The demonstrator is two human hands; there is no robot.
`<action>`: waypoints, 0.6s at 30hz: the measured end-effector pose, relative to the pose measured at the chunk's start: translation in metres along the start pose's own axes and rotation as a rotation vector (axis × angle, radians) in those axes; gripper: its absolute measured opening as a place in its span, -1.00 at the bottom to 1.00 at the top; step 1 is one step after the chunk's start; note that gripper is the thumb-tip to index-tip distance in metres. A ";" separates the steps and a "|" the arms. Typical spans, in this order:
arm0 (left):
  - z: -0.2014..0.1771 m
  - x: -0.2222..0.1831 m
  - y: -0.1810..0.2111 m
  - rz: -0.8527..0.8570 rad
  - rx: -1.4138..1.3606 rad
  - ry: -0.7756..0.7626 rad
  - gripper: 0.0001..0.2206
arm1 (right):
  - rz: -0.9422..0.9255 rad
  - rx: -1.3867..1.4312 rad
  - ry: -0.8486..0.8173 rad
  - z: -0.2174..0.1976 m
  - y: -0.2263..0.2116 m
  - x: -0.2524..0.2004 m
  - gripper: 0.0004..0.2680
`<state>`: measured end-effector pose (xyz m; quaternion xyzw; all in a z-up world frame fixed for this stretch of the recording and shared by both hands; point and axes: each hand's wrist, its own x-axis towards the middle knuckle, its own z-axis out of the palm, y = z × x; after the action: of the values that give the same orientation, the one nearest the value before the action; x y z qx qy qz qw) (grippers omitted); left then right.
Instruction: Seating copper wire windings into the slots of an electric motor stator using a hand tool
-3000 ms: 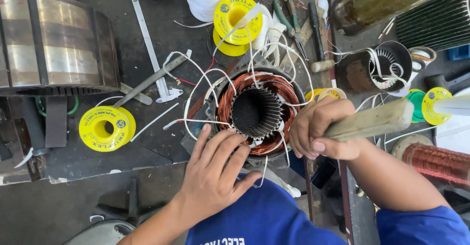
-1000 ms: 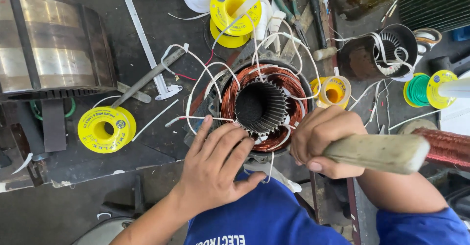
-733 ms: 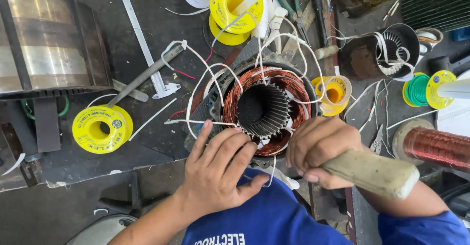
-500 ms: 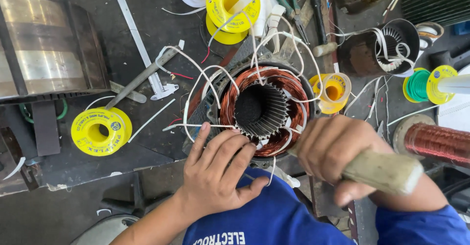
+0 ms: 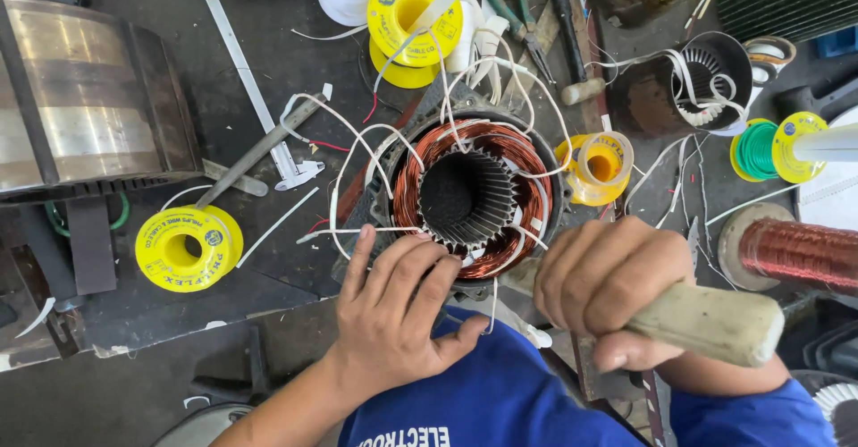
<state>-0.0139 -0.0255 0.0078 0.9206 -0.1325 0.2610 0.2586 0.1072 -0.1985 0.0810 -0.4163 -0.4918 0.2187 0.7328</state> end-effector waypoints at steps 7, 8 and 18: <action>-0.001 -0.005 0.006 -0.007 0.012 0.006 -0.51 | 0.085 -0.049 -0.016 -0.001 0.011 -0.008 -0.72; -0.003 -0.006 0.006 -0.017 -0.032 -0.035 -0.50 | 0.017 -0.074 0.036 -0.002 0.014 -0.014 -0.74; -0.011 -0.006 0.002 0.003 -0.140 -0.176 -0.37 | 0.012 -0.136 0.082 -0.004 -0.005 -0.012 -0.74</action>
<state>-0.0239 -0.0209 0.0138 0.9195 -0.1737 0.1696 0.3091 0.1056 -0.2117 0.0779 -0.4767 -0.4727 0.1718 0.7210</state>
